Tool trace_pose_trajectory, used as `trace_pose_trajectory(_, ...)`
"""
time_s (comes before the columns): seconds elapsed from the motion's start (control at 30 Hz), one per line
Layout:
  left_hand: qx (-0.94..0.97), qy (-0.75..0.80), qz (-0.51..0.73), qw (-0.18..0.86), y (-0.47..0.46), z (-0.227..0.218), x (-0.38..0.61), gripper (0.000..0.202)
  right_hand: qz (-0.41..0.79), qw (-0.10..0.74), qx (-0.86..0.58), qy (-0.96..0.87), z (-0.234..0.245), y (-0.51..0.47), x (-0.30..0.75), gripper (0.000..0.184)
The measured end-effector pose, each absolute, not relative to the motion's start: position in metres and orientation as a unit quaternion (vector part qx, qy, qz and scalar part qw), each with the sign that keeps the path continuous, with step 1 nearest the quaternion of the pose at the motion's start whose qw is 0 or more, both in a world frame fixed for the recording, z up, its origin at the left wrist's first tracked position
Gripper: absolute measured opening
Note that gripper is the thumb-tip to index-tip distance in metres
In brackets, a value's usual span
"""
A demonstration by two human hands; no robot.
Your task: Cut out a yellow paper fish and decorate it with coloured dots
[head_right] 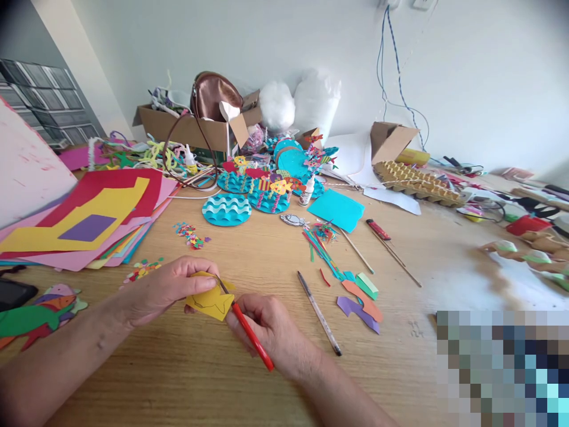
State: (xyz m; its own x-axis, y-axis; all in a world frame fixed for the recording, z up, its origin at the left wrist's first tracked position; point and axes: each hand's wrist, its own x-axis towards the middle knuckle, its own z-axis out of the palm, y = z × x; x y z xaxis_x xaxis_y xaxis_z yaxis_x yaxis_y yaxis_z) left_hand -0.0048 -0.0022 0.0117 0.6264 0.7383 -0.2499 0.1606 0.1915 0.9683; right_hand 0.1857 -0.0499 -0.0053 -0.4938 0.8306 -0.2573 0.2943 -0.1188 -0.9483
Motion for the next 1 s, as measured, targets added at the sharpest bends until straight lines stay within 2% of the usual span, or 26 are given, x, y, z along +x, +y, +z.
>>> trace_pose_trajectory(0.2, 0.597, 0.378, 0.207, 0.676, -0.0031, 0.0111, -0.0047, 0.024, 0.586, 0.21, -0.467, -0.629, -0.0077, -0.0501, 0.1868, 0.026)
trace_pose_trajectory(1.0, 0.609, 0.386, 0.198, 0.664, -0.0023, 0.0138, -0.0067, 0.023, 0.547, 0.222, -0.485, -0.646, -0.0117, -0.0485, 0.1866, 0.033)
